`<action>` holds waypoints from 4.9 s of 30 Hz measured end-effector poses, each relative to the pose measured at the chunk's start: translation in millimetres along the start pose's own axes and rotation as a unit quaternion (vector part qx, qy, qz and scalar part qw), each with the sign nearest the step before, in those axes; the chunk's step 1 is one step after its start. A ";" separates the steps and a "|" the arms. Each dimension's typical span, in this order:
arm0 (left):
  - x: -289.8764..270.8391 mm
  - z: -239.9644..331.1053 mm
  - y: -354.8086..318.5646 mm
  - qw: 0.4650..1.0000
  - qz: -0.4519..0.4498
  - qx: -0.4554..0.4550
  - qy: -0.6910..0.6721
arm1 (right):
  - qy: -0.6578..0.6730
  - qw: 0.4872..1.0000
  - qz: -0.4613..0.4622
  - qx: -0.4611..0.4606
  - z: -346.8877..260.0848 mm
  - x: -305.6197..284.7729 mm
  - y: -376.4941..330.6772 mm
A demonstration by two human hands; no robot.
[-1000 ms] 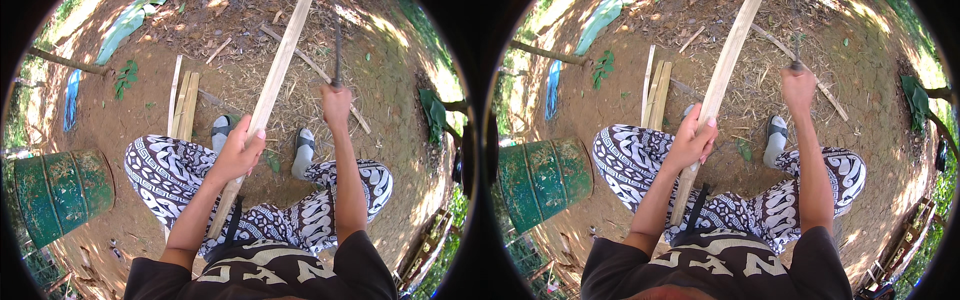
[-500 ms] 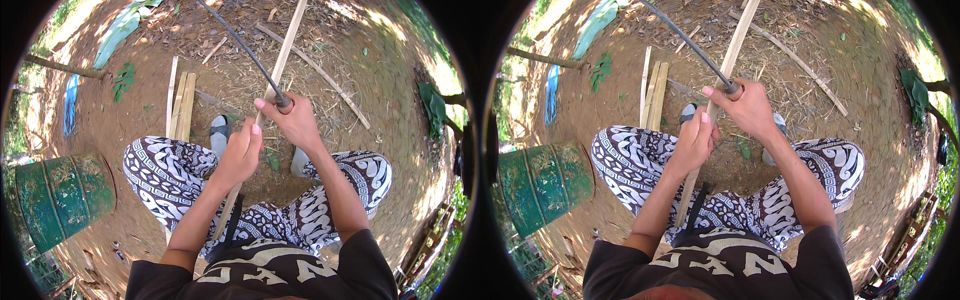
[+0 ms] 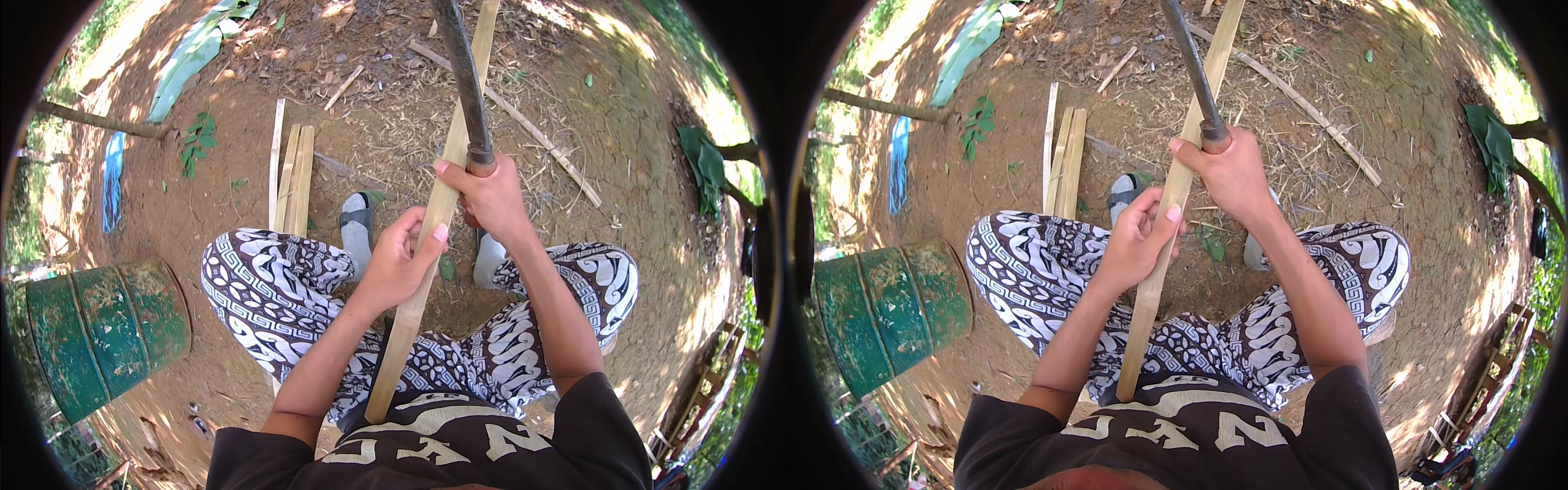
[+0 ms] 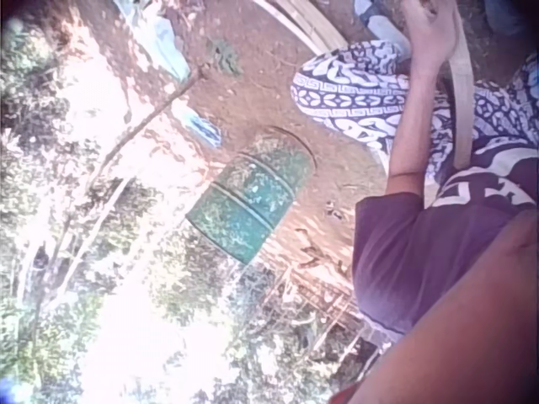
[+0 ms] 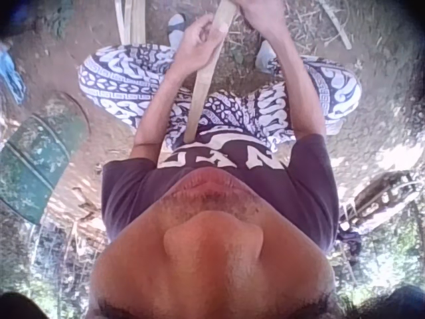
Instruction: The person shaves a long strip of wood using a machete while sitting on the ground. They use the blade to remove thin layers of wood, repeatedly striking and scraping the surface while holding the piece by hand.
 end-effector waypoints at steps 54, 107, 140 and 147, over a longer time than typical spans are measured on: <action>-32.0 -5.9 -2.0 0.881 0.250 0.077 0.395 | -0.434 0.883 -0.009 -0.180 29.1 -1.1 19.0; -16.7 3.6 -17.0 0.954 -0.168 -0.213 -0.130 | 0.175 0.983 -0.001 -0.047 15.5 -17.2 36.8; -28.6 -4.1 -3.8 0.923 0.228 0.131 0.282 | -0.503 0.814 0.032 -0.287 27.9 -4.3 26.3; -27.0 -5.4 -6.9 0.942 0.216 0.084 0.243 | -0.461 0.848 0.226 -0.129 20.2 -65.3 82.4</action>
Point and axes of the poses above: each hand's wrist, its own y-axis towards the middle knuckle, its own x-axis out of the palm, z = x × y, the point moved 3 cm from there along y, towards the middle knuckle, and after that the axes turned 5 degrees about z, right-handed, at the moved point
